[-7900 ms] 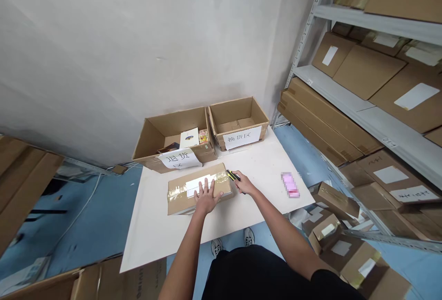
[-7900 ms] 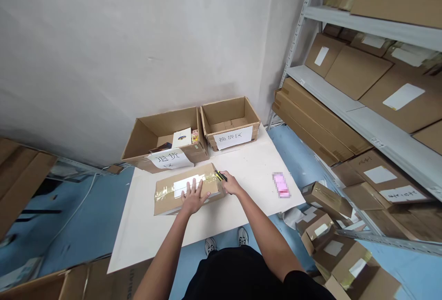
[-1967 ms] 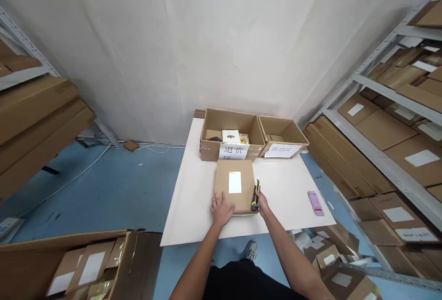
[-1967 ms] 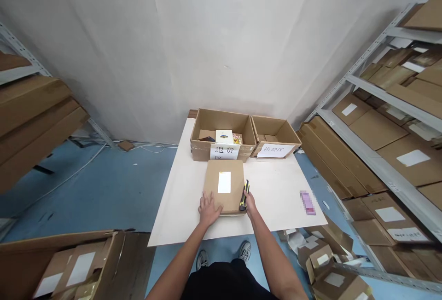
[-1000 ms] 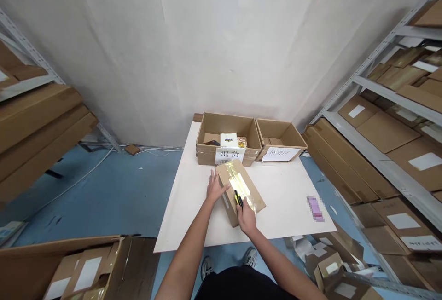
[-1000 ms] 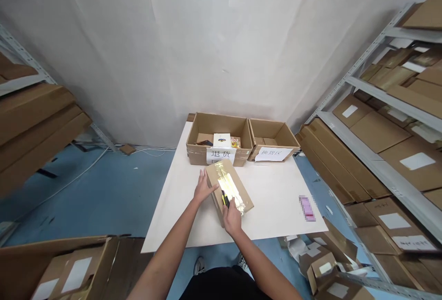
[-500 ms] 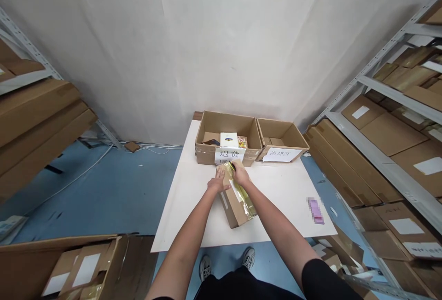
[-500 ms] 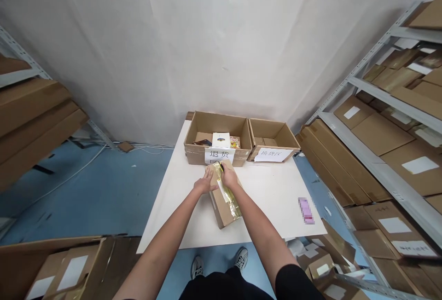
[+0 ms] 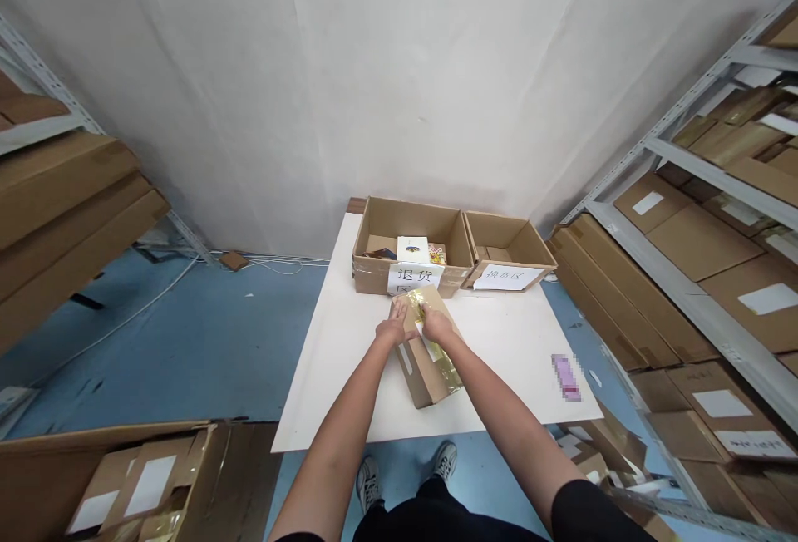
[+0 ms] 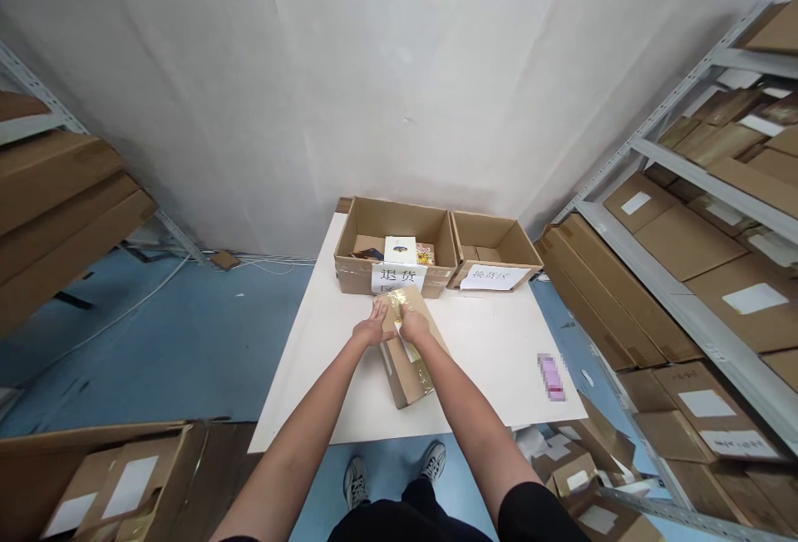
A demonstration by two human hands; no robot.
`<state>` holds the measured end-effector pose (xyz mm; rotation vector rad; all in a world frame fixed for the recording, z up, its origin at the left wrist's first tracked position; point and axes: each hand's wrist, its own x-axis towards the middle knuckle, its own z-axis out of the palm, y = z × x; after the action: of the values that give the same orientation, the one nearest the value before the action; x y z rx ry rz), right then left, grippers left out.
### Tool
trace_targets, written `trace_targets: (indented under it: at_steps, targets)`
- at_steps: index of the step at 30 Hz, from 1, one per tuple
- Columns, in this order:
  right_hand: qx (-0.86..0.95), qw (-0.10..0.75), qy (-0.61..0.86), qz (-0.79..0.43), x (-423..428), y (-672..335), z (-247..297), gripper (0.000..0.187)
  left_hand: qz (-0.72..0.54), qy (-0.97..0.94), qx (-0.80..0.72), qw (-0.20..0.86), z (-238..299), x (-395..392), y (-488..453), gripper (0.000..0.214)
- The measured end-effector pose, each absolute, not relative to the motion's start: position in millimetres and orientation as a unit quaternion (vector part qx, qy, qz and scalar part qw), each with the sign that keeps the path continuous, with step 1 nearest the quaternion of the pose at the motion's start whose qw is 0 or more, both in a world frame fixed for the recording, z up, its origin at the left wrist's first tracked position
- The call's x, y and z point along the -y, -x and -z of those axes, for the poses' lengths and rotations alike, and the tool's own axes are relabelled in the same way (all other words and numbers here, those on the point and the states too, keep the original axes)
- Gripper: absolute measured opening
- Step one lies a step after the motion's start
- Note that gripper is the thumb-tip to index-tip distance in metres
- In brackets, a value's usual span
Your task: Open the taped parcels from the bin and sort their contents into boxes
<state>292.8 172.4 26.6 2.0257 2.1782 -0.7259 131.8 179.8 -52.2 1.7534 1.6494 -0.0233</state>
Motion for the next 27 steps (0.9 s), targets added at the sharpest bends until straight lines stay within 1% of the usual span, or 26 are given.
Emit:
trace_targets:
  at_steps: [3, 6, 9, 12, 14, 15, 17, 18, 20, 23, 27]
  targets:
    - [-0.708, 0.111, -0.656, 0.237, -153, -304, -40, 0.067, 0.028, -0.685, -0.641, 0.345, 46, -179, -132, 0.113]
    - [-0.704, 0.147, -0.65, 0.246, -110, -327, -44, 0.062, 0.047, -0.684, -0.649, 0.33, 43, -179, -133, 0.113]
    - [-0.686, 0.149, -0.666, 0.251, -53, -358, -39, 0.058, 0.043, -0.69, -0.648, 0.319, 44, -182, -132, 0.113]
    - [-0.671, 0.137, -0.681, 0.26, -2, -393, -37, 0.063, 0.035, -0.69, -0.649, 0.317, 47, -185, -130, 0.114]
    - [-0.664, 0.134, -0.678, 0.288, 18, -417, -41, 0.063, 0.029, -0.689, -0.652, 0.317, 49, -186, -129, 0.115]
    - [-0.658, 0.121, -0.68, 0.301, 23, -428, -44, 0.06, 0.025, -0.689, -0.652, 0.315, 49, -185, -128, 0.116]
    - [-0.639, 0.061, -0.705, 0.301, 25, -445, -47, 0.056, 0.015, -0.694, -0.65, 0.309, 49, -181, -129, 0.115]
    - [-0.623, 0.022, -0.729, 0.284, 23, -451, -47, 0.056, 0.009, -0.696, -0.651, 0.304, 48, -177, -130, 0.113]
    - [-0.574, -0.041, -0.78, 0.245, 14, -452, -39, 0.064, -0.005, -0.691, -0.662, 0.29, 46, -169, -135, 0.108]
    - [-0.522, -0.063, -0.811, 0.258, -6, -439, -12, 0.084, -0.017, -0.671, -0.69, 0.272, 39, -158, -144, 0.102]
    - [-0.503, -0.077, -0.813, 0.283, -45, -435, 19, 0.092, -0.018, -0.647, -0.716, 0.26, 26, -147, -153, 0.103]
